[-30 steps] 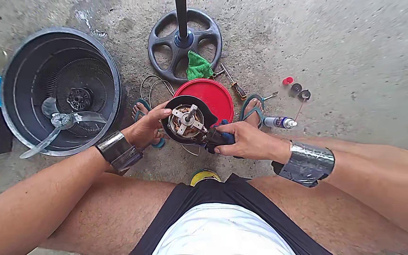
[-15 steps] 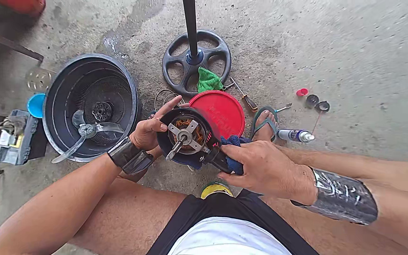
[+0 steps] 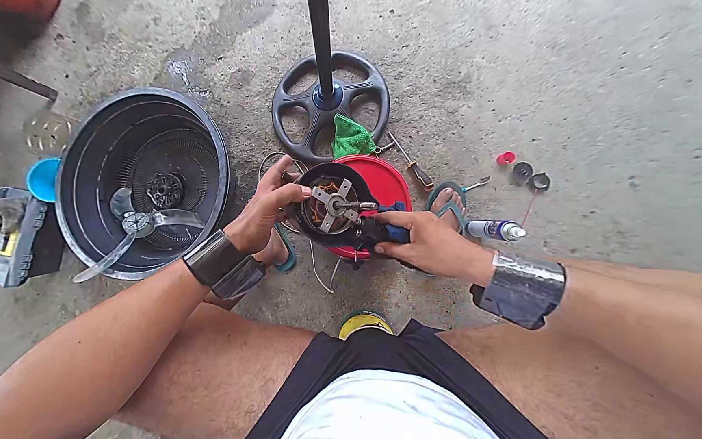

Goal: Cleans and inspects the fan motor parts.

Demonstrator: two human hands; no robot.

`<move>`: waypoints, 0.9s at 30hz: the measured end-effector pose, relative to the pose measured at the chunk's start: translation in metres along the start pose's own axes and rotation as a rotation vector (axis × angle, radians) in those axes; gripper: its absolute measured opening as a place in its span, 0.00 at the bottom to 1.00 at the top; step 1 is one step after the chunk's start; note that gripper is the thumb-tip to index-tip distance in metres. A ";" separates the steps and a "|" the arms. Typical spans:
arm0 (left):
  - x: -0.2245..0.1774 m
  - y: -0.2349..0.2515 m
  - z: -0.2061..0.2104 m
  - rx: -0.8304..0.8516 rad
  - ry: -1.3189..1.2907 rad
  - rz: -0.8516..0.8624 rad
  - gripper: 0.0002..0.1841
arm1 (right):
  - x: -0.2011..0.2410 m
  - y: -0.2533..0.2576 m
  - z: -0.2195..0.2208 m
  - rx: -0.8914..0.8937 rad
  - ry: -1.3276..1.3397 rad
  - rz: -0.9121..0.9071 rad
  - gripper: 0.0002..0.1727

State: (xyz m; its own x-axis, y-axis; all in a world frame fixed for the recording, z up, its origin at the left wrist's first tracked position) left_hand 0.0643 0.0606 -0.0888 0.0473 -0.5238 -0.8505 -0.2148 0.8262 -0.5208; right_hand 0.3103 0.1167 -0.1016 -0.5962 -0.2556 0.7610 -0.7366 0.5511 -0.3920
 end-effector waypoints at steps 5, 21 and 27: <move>-0.010 0.003 0.003 -0.150 0.240 0.053 0.58 | -0.028 0.014 -0.016 0.213 -0.451 0.072 0.19; -0.040 0.029 0.014 -0.200 0.814 0.177 0.66 | -0.081 -0.015 0.018 0.634 -0.332 -0.070 0.10; -0.032 0.034 0.022 -0.164 0.704 0.292 0.63 | -0.125 -0.050 0.065 0.755 -0.789 -0.001 0.30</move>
State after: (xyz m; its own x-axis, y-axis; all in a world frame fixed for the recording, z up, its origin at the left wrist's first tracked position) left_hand 0.0773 0.1106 -0.0809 -0.6523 -0.3430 -0.6759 -0.2670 0.9386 -0.2186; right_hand 0.4011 0.0697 -0.2111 -0.4336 -0.8419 0.3213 -0.5823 -0.0103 -0.8129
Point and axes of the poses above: each hand's wrist, its own y-axis towards the middle knuckle, its own z-axis out of the palm, x = y × z, the point moved 8 cm from there along y, towards the middle knuckle, and after that the axes turned 5 degrees about -x, right-handed, at the moved point
